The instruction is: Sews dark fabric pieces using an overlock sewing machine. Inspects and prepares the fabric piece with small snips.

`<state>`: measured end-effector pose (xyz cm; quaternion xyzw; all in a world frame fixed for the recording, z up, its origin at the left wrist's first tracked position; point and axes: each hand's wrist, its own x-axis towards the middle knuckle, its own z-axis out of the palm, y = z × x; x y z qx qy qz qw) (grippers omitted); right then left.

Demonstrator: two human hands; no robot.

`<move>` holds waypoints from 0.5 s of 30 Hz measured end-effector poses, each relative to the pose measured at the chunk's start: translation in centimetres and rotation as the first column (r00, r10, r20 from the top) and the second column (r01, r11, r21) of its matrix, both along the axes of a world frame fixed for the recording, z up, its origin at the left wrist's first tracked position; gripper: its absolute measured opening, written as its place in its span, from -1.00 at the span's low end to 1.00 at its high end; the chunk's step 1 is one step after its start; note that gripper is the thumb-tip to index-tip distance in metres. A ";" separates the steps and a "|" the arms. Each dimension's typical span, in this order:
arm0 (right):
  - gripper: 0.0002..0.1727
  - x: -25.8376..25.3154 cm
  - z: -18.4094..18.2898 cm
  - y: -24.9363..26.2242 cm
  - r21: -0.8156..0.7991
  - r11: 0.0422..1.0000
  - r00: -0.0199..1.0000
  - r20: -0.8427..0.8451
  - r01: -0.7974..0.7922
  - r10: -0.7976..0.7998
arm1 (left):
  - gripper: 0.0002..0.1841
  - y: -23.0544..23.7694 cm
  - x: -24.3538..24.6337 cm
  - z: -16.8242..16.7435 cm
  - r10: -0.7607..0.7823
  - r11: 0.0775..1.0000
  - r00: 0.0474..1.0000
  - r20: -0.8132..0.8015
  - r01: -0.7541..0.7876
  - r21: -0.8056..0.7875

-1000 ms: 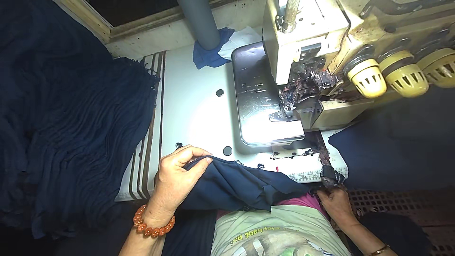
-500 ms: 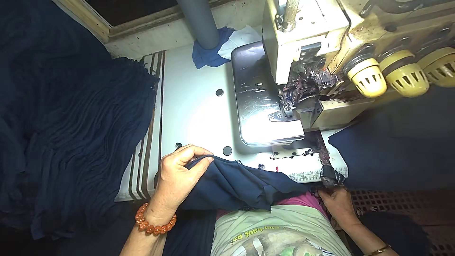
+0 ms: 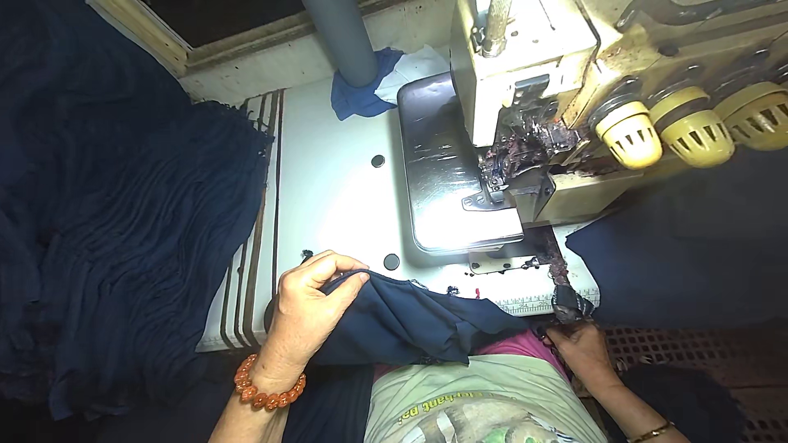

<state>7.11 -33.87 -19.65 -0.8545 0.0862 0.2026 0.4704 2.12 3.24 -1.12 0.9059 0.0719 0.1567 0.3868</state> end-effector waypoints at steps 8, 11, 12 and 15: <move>-0.86 0.1 1.2 -1.0 0.179 0.984 0.986 -0.160 -0.004 0.033 | -0.83 -2.7 -0.5 -0.6 -0.180 0.866 0.983 -0.024 0.147 -0.478; -0.90 -0.3 1.3 -2.0 0.267 0.964 0.983 -0.175 -0.010 0.059 | -0.80 -5.7 -0.4 -1.6 -0.356 0.792 0.934 -0.031 0.284 -0.540; -0.92 -0.4 1.4 -2.2 0.279 0.960 0.984 -0.164 -0.015 0.063 | -0.81 -7.3 -0.3 -2.0 -0.409 0.773 0.912 -0.045 0.319 -0.548; -0.92 -0.5 2.0 -2.5 0.295 0.955 0.985 -0.156 -0.020 0.069 | -0.75 -12.1 0.3 -3.5 -0.554 0.754 0.803 -0.220 0.372 -0.542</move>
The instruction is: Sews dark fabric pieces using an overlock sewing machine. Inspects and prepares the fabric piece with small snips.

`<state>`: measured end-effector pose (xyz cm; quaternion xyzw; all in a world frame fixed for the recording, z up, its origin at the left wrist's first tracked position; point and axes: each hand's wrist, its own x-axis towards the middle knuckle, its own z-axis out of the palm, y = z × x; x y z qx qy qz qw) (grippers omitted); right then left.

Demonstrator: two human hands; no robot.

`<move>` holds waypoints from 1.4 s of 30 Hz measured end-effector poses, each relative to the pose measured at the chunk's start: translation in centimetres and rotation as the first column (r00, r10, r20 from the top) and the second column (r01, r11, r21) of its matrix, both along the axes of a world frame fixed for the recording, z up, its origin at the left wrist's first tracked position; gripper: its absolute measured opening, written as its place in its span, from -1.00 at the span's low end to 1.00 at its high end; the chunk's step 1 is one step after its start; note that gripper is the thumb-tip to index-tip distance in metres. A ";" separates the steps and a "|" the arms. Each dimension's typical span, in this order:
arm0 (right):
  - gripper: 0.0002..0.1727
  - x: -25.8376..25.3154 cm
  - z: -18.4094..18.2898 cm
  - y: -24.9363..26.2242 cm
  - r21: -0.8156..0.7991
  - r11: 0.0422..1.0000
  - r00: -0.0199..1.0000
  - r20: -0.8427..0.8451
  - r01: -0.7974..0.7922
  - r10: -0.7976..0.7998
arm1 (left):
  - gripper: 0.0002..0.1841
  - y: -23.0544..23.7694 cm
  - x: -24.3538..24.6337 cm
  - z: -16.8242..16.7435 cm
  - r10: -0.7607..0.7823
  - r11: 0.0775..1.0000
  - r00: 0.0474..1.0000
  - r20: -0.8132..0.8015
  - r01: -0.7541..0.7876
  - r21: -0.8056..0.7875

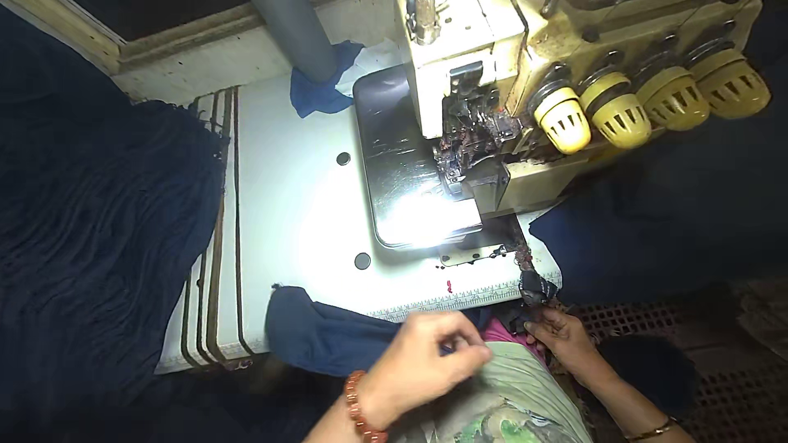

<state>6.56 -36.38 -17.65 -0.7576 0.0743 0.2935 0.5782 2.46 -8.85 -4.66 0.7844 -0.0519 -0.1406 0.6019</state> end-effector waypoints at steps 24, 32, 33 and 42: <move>-0.91 -1.0 2.4 0.1 0.229 0.973 0.999 -0.026 -0.013 0.020 | -0.69 -7.5 2.8 -8.9 -0.075 0.964 0.882 -0.466 0.184 0.193; -0.74 -1.6 2.3 -0.3 -0.190 0.982 0.945 0.320 0.000 0.062 | -0.78 -6.7 2.3 -9.6 0.066 0.998 0.834 -0.547 -0.059 0.031; -0.73 -1.8 2.4 0.0 -0.243 0.970 0.875 0.470 0.007 0.112 | -0.78 -6.7 2.3 -9.5 0.071 0.997 0.831 -0.552 -0.069 0.024; -0.74 -1.6 2.0 2.5 -0.515 0.832 0.666 0.550 -0.205 0.505 | -0.81 -6.6 2.3 -9.4 0.059 0.998 0.842 -0.537 -0.069 0.003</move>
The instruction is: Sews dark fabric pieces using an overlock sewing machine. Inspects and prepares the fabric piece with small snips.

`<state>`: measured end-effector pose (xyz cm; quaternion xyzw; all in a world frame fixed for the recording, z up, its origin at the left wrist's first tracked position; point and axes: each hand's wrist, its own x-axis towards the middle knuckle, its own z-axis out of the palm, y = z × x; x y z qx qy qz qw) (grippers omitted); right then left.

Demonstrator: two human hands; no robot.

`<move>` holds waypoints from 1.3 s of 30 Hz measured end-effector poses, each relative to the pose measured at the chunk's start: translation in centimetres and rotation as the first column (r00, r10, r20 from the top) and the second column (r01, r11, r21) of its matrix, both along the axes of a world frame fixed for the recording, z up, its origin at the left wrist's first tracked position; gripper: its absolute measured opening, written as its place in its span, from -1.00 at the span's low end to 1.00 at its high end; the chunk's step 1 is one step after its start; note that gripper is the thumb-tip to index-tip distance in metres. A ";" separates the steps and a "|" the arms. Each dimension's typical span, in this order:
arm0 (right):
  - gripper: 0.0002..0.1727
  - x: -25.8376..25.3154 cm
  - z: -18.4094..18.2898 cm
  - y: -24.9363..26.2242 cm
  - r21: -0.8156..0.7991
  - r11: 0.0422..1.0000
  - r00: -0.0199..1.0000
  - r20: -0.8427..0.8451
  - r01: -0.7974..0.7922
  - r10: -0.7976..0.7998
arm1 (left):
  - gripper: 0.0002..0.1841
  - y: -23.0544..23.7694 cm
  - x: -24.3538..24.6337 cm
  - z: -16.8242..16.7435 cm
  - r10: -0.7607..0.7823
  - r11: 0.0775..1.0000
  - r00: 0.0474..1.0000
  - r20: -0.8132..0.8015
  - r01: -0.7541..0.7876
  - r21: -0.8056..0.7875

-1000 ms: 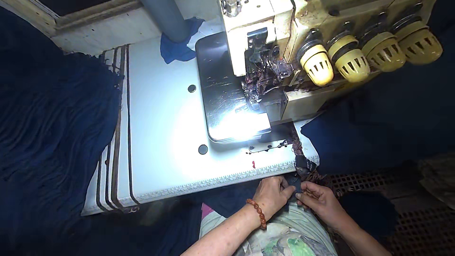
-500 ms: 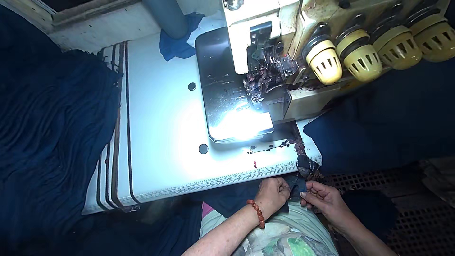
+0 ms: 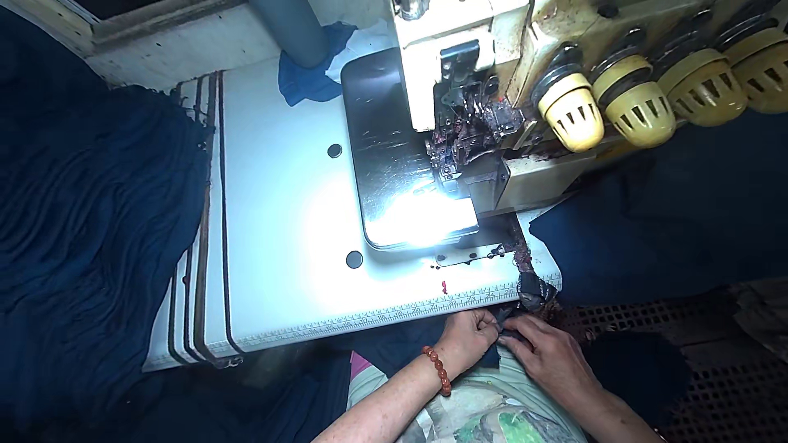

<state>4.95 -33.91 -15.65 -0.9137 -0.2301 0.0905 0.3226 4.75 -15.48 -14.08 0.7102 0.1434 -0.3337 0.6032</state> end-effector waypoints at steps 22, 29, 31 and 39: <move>-0.89 2.8 7.8 -5.7 0.305 0.795 0.630 -0.767 0.525 -0.121 | -0.71 7.0 -2.2 6.0 0.028 0.971 0.999 -0.019 -0.032 -0.237; -0.83 5.1 6.0 -9.6 0.268 0.957 0.446 -0.846 -0.115 0.291 | -0.79 12.3 -5.4 9.2 0.310 0.934 0.940 0.141 -0.274 -0.227; -0.70 4.9 5.8 -8.5 0.341 0.881 0.332 -0.832 -0.327 0.445 | -0.78 12.9 -5.9 9.8 0.369 0.911 0.916 0.157 -0.322 -0.259; -0.80 3.2 6.4 -4.8 0.257 0.808 0.418 -0.749 -0.531 0.514 | -0.78 13.7 -7.6 11.5 0.432 0.893 0.842 0.323 -0.348 -0.287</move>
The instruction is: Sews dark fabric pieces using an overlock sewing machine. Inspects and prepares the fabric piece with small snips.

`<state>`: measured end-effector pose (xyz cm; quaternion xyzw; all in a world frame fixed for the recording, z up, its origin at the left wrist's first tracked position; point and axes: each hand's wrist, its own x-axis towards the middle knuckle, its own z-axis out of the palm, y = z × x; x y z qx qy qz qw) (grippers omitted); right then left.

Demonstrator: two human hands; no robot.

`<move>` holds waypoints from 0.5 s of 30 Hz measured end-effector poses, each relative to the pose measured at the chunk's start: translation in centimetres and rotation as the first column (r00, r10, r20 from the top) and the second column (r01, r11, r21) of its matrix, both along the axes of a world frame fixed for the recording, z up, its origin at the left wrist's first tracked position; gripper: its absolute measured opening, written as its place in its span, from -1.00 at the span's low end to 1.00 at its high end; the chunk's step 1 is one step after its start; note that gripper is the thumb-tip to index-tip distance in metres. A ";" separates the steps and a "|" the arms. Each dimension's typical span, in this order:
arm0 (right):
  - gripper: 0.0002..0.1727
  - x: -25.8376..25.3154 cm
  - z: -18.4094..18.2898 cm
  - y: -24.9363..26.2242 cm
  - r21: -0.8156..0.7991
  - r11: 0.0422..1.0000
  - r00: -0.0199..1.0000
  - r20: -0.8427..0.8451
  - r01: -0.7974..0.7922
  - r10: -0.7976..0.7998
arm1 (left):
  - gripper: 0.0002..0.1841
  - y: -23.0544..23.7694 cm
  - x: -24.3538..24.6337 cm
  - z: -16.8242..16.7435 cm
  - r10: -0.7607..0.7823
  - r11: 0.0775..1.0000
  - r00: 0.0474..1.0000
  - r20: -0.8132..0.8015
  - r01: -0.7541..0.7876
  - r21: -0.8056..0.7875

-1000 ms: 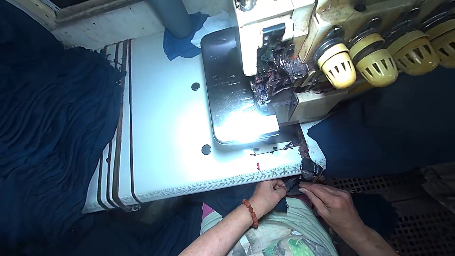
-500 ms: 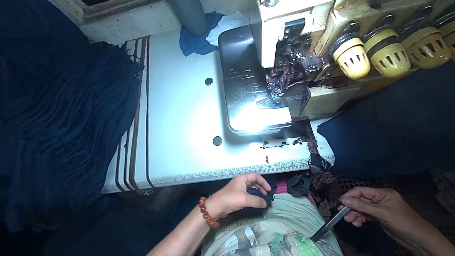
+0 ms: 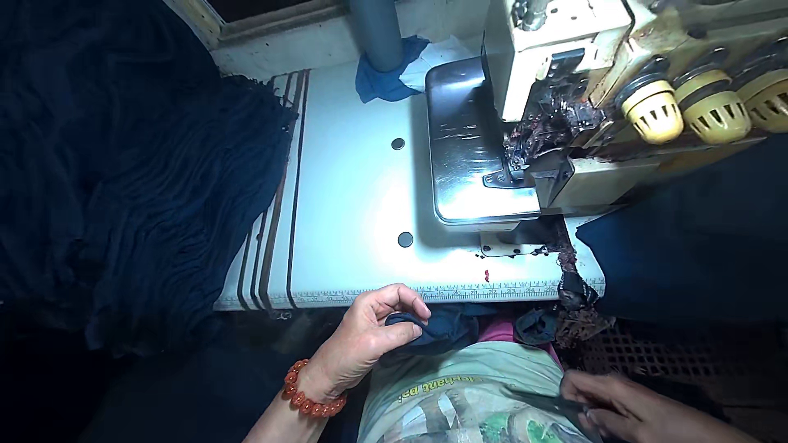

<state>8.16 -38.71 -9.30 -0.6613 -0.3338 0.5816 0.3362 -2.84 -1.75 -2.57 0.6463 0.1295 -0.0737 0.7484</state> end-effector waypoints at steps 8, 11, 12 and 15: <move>-0.47 -0.8 2.1 11.4 0.693 0.665 0.605 0.412 0.277 -0.681 | -0.84 -0.6 0.6 3.6 -0.059 0.998 0.973 0.223 0.058 0.011; -0.77 -0.6 0.3 14.8 0.718 0.663 0.569 0.461 0.211 -0.681 | -0.86 0.4 0.3 5.6 -0.057 0.997 0.935 0.349 0.075 -0.036; -0.87 -0.1 0.4 15.2 0.714 0.647 0.623 0.384 0.268 -0.682 | -0.87 0.9 0.1 6.1 -0.034 0.997 0.928 0.370 0.060 -0.057; -0.89 1.2 2.8 14.8 0.643 0.602 0.784 0.003 0.474 -0.621 | -0.80 3.1 -1.3 6.6 0.067 0.997 0.933 0.355 -0.075 0.009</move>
